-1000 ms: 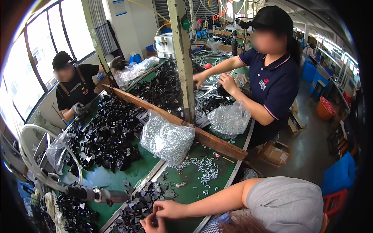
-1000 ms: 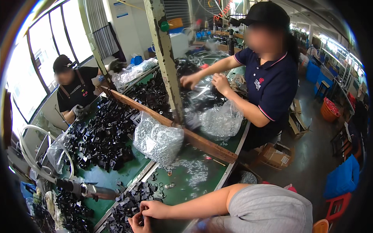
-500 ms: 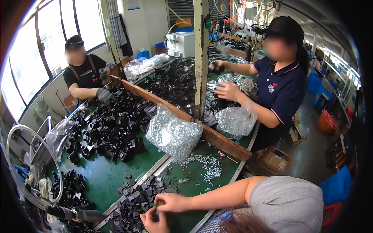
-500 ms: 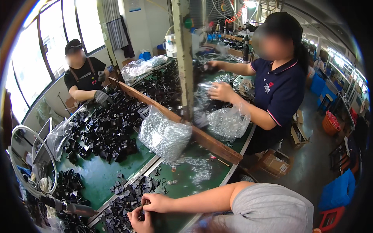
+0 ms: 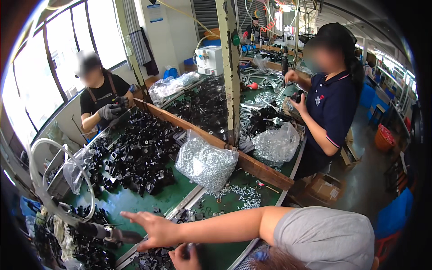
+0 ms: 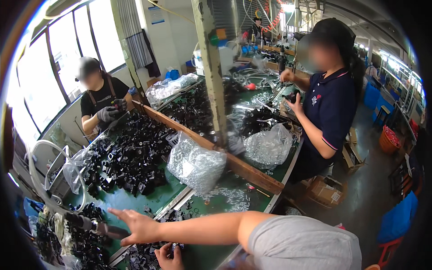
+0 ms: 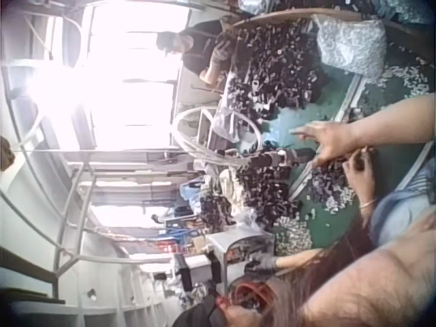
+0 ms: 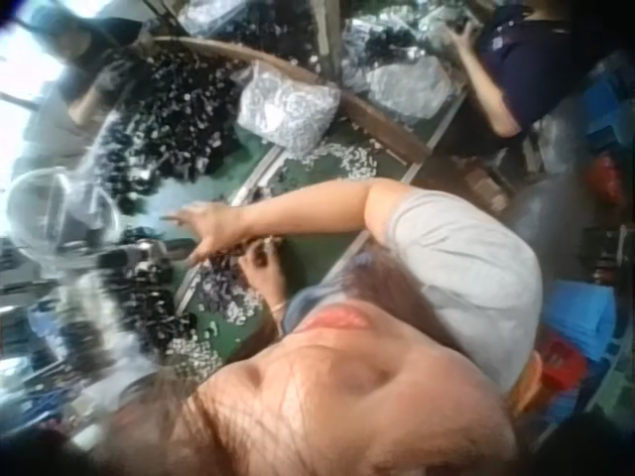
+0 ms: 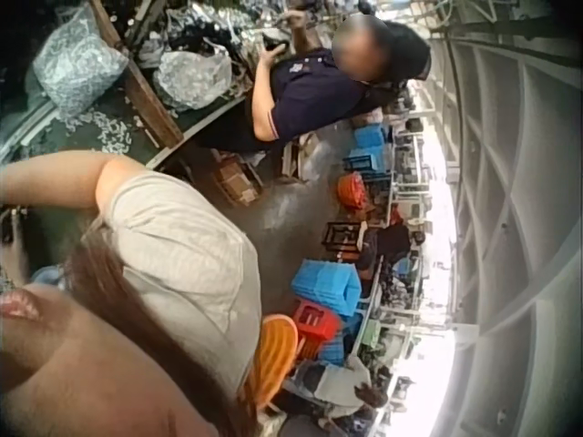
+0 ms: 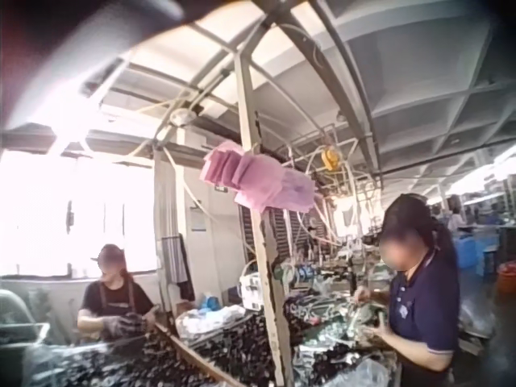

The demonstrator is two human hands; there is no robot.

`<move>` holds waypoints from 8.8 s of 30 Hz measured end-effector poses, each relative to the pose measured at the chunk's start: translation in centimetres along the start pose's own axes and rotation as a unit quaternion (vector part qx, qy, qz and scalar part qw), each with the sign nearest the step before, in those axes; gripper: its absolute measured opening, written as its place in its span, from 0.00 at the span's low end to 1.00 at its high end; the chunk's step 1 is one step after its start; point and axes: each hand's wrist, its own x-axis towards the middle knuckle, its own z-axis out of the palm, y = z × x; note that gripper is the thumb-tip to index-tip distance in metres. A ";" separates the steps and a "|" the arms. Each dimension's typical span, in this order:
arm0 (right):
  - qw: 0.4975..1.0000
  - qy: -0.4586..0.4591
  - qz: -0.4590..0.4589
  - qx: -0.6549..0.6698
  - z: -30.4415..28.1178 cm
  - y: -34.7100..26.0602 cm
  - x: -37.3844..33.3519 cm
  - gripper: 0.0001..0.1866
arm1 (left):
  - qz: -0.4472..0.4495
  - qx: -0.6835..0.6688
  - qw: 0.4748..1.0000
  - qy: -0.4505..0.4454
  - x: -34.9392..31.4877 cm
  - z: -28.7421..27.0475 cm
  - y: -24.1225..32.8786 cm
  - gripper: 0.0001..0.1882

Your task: Assembling small mechanical components using a pneumatic screwdriver at a factory workbench.

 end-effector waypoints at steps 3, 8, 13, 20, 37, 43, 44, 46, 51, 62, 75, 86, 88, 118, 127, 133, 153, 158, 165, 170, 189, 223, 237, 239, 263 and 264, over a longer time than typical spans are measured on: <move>0.986 -0.083 0.047 0.135 2.1 1.0 1.4 0.44 | 0.006 0.021 1.000 -0.007 -0.4 -0.3 0.3 0.11; 0.994 0.016 0.007 0.112 1.4 1.2 0.8 0.34 | 0.018 0.022 0.998 0.056 -1.1 -0.3 -0.2 0.13; 0.959 0.006 0.094 0.266 -3.6 3.9 -0.3 0.14 | 0.029 0.072 0.995 0.059 0.2 -0.2 0.9 0.12; 0.899 -0.025 0.199 0.388 -3.7 -0.5 -2.4 0.24 | 0.003 0.083 0.994 0.068 0.3 -0.5 0.0 0.12; 0.916 -0.054 0.169 0.360 -3.3 -0.7 -3.6 0.26 | 0.007 0.073 0.995 0.070 -0.1 -0.3 0.4 0.12; 0.913 -0.068 0.164 0.367 -3.3 -0.7 -3.7 0.27 | 0.004 0.073 0.995 0.069 0.0 -0.4 0.4 0.12; 0.914 -0.065 0.159 0.367 -3.2 -0.6 -3.8 0.27 | 0.005 0.075 0.995 0.068 0.0 -0.4 0.3 0.12; 0.916 -0.058 0.150 0.368 -3.2 -0.6 -4.0 0.27 | 0.007 0.079 0.995 0.065 0.0 -0.4 0.2 0.12; 0.909 -0.056 0.159 0.380 -3.2 -0.7 -4.0 0.27 | 0.010 0.078 0.995 0.067 -0.1 -0.2 0.2 0.12; 0.920 -0.074 0.175 0.342 -2.9 -0.3 -3.9 0.23 | 0.016 0.064 0.996 0.058 -0.2 -0.4 0.3 0.13; 0.915 -0.122 0.117 0.368 -4.4 0.2 -3.7 0.13 | 0.097 0.105 0.990 0.012 1.3 -2.1 0.4 0.14; 0.949 0.055 0.103 0.293 -8.6 4.6 -4.3 0.27 | 0.036 -0.346 0.928 0.135 24.0 -3.5 5.2 0.20; 0.953 0.072 0.098 0.278 -9.5 4.6 -4.2 0.28 | 0.083 -0.336 0.924 0.163 27.2 -4.6 4.0 0.20; 0.754 -0.151 0.436 0.467 -1.5 1.2 -10.5 0.29 | 0.119 0.066 0.956 0.260 -3.6 0.2 2.7 0.23; 0.639 -0.273 0.504 0.513 -5.5 4.0 -13.0 0.27 | 0.212 0.202 0.956 -0.006 -2.0 -2.1 3.9 0.34; 0.667 -0.313 0.590 0.329 -5.6 6.4 -15.1 0.31 | 0.056 0.056 0.997 -0.026 -2.2 1.2 -0.4 0.33; 0.957 -0.126 0.261 0.013 -12.5 5.1 -15.0 0.12 | 0.196 0.219 0.955 0.029 -3.4 0.8 3.7 0.21; 0.960 -0.052 0.264 -0.078 -15.8 7.0 -13.9 0.10 | 0.099 0.215 0.965 0.111 0.3 -3.6 -0.7 0.20; 0.967 -0.040 0.159 -0.193 -17.0 6.8 -14.4 0.13 | 0.095 0.320 0.943 0.007 6.1 0.9 -1.7 0.22; 0.963 -0.060 0.149 -0.215 -14.3 9.9 -15.2 0.13 | 0.016 0.319 0.947 -0.017 4.4 -1.4 -6.2 0.19; 0.853 -0.191 0.125 -0.470 -19.3 10.1 -15.4 0.08 | -0.032 0.279 0.958 -0.057 -3.0 -2.1 -1.7 0.19; 0.914 -0.154 0.140 -0.348 -16.7 9.2 -14.5 0.05 | 0.049 0.280 0.951 -0.122 -1.2 -5.1 -2.9 0.19; 0.894 -0.131 0.399 0.159 -12.0 3.9 -14.8 0.07 | 0.079 0.147 0.986 -0.004 -1.5 -1.2 4.1 0.15; 0.893 -0.132 0.401 0.153 -11.6 3.6 -14.9 0.07 | 0.052 0.105 0.993 -0.013 -1.3 0.1 4.2 0.16; 0.856 -0.272 0.415 0.145 -8.4 3.2 -11.1 0.10 | 0.085 0.091 0.992 -0.011 -1.0 2.4 2.0 0.15; 0.856 -0.278 0.416 0.127 -8.6 3.1 -10.8 0.11 | 0.095 0.081 0.992 -0.016 -0.9 2.6 2.4 0.15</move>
